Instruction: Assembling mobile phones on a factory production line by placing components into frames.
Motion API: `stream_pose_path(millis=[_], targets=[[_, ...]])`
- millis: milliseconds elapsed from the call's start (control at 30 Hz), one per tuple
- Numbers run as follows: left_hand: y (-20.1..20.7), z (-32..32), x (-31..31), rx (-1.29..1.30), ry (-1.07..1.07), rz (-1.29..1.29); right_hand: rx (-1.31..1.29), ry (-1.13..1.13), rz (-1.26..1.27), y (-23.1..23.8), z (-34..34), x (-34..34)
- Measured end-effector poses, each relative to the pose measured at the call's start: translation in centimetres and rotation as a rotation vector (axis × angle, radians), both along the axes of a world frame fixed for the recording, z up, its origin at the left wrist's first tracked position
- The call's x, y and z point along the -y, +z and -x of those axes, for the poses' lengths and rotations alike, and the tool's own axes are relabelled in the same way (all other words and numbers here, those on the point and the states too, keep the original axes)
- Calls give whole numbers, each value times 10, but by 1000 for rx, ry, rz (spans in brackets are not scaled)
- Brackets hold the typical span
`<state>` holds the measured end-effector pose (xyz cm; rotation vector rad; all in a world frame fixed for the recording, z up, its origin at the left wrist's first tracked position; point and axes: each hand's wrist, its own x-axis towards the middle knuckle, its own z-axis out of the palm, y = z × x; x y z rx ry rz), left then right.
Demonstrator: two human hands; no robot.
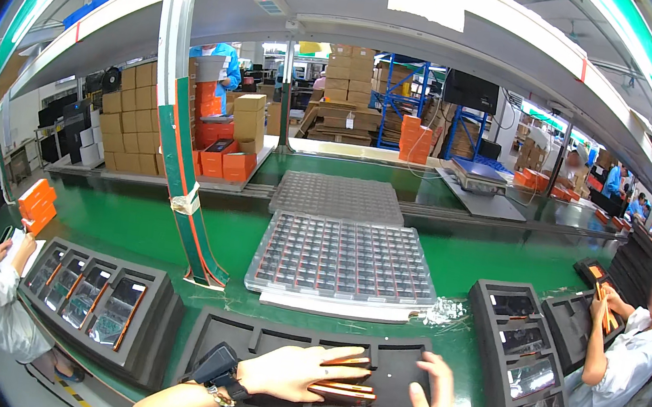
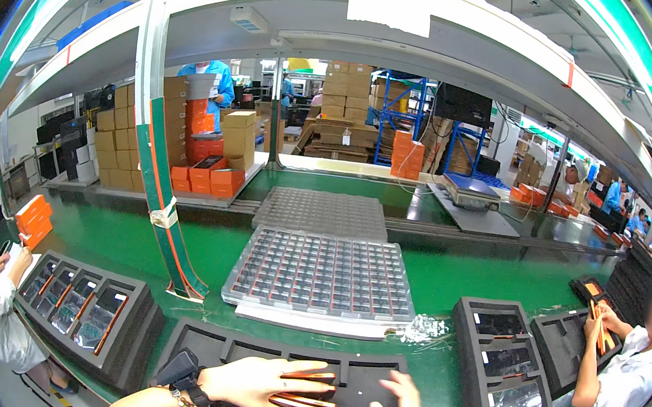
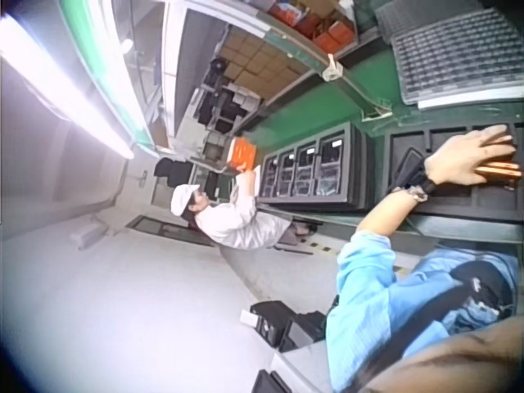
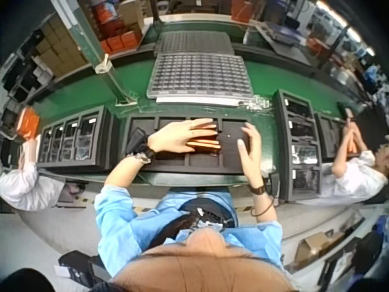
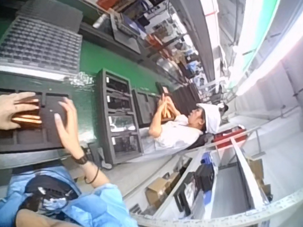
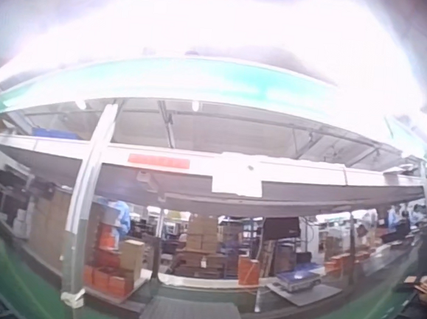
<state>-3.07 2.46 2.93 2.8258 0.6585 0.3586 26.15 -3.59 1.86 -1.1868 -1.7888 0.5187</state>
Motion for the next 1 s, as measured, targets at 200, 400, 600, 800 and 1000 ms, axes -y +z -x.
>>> stream_pose_path(millis=[200,400,600,800,1000], targets=[[11,5,5,-195,360,231,-879,183,629,-38,71,-41],[-8,26,4,64,266,162,-533,234,465,-33,90,-49],[-7,29,13,163,321,175,184,373,113,20,141,-174],[-9,36,7,229,252,138,615,245,-346,-10,220,-360],[-19,33,5,296,245,203,796,-71,-537,-56,266,-444]])
